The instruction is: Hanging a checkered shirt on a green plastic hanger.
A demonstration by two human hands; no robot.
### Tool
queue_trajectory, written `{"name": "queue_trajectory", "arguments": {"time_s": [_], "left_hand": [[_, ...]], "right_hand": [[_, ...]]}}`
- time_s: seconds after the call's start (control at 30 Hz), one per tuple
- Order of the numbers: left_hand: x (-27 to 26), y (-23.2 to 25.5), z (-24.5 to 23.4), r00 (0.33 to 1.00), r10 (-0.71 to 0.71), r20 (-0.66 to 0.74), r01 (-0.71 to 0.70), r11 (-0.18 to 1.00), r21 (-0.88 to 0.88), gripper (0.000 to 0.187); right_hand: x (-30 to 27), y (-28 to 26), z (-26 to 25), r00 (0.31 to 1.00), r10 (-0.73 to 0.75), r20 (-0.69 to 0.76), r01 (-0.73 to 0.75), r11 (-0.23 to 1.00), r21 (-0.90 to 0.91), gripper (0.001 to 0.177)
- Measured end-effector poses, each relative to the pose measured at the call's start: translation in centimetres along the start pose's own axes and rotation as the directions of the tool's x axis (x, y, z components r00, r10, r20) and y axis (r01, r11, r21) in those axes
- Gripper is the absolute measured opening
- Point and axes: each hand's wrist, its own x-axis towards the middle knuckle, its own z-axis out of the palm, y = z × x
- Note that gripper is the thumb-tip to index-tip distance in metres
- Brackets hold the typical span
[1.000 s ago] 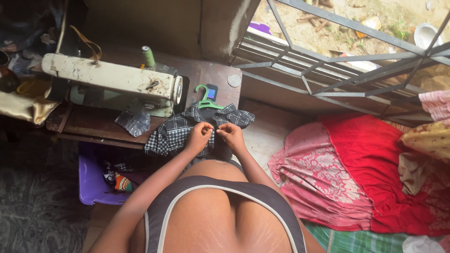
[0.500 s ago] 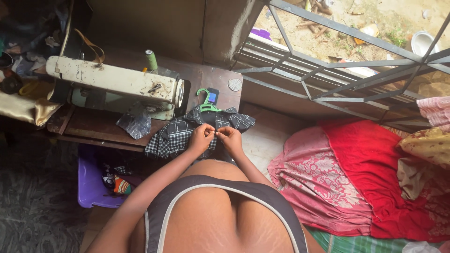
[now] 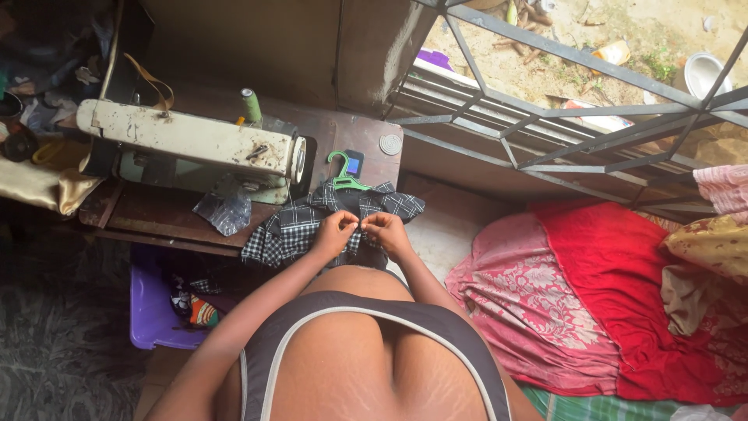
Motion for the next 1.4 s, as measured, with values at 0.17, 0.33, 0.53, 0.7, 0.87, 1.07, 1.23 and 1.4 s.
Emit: {"name": "queue_trajectory", "arguments": {"time_s": [0.17,0.33,0.53,0.7,0.87,1.07,1.23,1.4], "left_hand": [[0.5,-1.2,0.7,0.998,-0.06,-0.037,0.058,0.998,-0.036,0.012],[0.5,0.0,0.6,0.993,-0.097,-0.065,0.093,0.993,-0.068,0.014],[1.0,-1.0,1.0,0.988,-0.101,-0.113,0.099,0.995,-0.022,0.014],[1.4,-1.6,1.6,0.981,-0.117,-0.152,0.119,0.993,0.005,0.01],[1.3,-1.8,1.7,0.988,-0.076,-0.138,0.084,0.995,0.05,0.011],[2.1,-0.1,0.5,0.993,0.037,-0.113,-0.023,0.992,0.124,0.013],[2.7,-0.1,-0.4,0.997,0.027,-0.075,-0.014,0.985,0.171,0.011],[2.2,-0.3,-0.1,0.995,0.095,-0.041,-0.084,0.973,0.216,0.013]], "right_hand": [[0.7,-0.1,1.0,0.992,-0.124,-0.016,0.122,0.989,-0.079,0.004],[0.2,-0.1,2.3,0.972,-0.205,-0.119,0.17,0.952,-0.253,0.01],[-0.2,-0.5,3.0,0.941,-0.286,-0.182,0.185,0.883,-0.432,0.013],[-0.2,-0.7,2.6,0.945,-0.264,-0.194,0.16,0.888,-0.43,0.012],[-0.1,-0.5,1.7,0.976,-0.178,-0.125,0.151,0.968,-0.201,0.007],[2.8,2.2,-0.3,0.994,-0.057,-0.09,0.057,0.998,-0.002,0.006],[-3.0,-2.5,0.9,0.849,-0.528,0.004,0.309,0.492,-0.814,0.02],[-5.8,-0.2,-0.2,0.852,-0.52,0.057,0.325,0.442,-0.836,0.025]]}}
